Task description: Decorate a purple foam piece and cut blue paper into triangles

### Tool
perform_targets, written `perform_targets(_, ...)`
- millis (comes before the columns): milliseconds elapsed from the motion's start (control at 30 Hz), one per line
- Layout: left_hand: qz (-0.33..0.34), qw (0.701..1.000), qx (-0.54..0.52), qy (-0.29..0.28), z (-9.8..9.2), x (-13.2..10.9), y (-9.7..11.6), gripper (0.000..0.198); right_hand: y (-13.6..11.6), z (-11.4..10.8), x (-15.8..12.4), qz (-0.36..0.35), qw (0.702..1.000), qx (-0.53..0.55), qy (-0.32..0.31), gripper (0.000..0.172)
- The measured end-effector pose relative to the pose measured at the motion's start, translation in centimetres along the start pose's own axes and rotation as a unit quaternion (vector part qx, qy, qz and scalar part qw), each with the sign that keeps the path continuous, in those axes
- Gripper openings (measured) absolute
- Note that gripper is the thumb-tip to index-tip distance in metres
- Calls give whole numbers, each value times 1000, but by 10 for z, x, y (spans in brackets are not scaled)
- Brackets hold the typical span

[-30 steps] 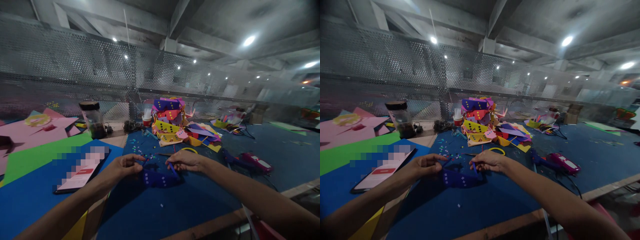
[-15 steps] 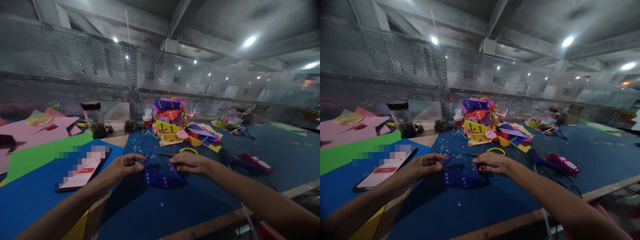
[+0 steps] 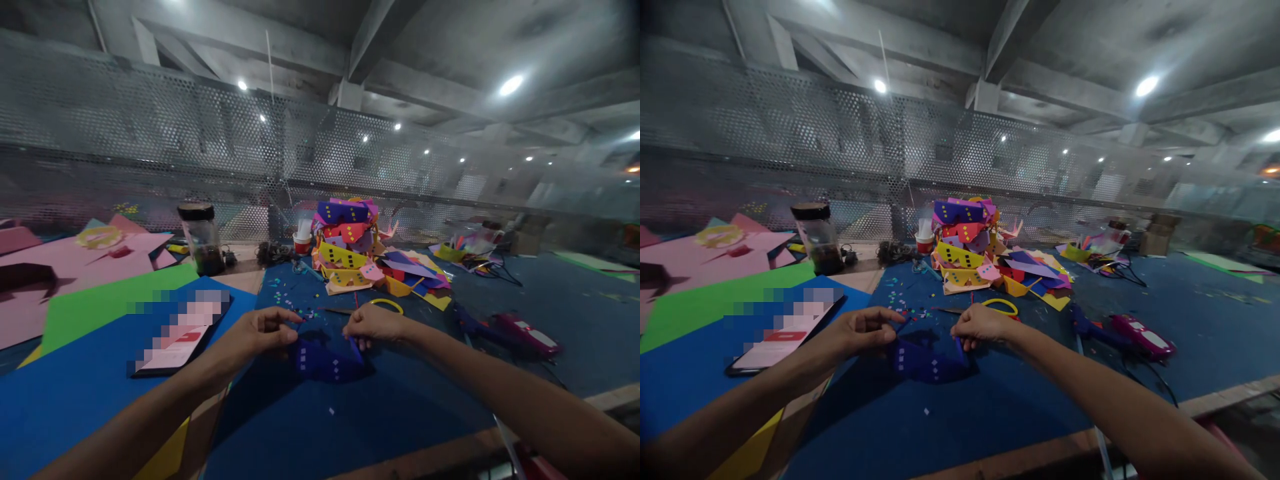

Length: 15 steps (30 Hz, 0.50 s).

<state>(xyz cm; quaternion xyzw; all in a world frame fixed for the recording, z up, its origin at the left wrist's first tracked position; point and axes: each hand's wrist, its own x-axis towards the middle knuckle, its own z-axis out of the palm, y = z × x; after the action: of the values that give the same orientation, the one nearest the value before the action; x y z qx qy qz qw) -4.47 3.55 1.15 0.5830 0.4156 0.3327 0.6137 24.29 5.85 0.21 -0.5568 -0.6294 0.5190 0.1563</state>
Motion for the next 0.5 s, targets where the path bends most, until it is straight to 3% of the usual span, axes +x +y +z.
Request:
perform_targets(200,2,1000,4,-5,0,0,-1,48,-6,0,2,-19,992,-122,-12,14)
perform_targets(500,-12,1000,-4,-10,-2,2,-1,47,-19,-4,2,-31,963,-268,-11,19)
